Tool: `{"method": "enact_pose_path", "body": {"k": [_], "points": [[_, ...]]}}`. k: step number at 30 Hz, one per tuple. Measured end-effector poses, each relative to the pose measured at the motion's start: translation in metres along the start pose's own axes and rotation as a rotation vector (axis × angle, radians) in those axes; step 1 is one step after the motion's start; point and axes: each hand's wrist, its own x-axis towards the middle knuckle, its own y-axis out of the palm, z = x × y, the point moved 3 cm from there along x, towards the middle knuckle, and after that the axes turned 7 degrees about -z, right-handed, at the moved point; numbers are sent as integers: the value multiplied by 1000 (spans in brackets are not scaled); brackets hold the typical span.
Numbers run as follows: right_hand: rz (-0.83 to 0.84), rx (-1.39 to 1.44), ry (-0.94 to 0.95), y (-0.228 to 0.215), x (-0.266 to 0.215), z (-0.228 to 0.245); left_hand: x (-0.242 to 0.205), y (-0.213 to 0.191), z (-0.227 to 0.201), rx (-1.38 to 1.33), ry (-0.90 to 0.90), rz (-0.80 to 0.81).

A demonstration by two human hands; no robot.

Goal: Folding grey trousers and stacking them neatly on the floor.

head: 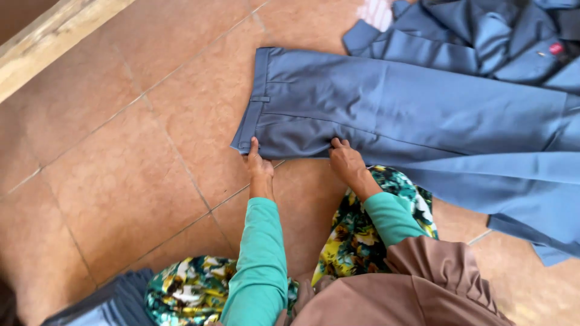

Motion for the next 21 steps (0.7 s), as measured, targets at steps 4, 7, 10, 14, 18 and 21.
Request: {"method": "enact_pose_path", "body": {"k": [4, 7, 10, 14, 18, 21], "points": [[-36, -83, -117, -7, -7, 72, 16, -63, -38, -51, 70, -128], [-140, -216, -211, 1, -14, 122, 20, -106, -67, -53, 151, -229], [-383, -247, -262, 6, -22, 168, 35, -156, -92, -121, 232, -273], [-374, -194, -425, 6, -35, 219, 18, -203, -138, -157, 272, -382], [-414, -60, -600, 10, -43, 263, 32, -269, -171, -208, 247, -517], [-509, -2, -705, 22, -47, 294, 21, -317, -180, -315, 196, -620]]}}
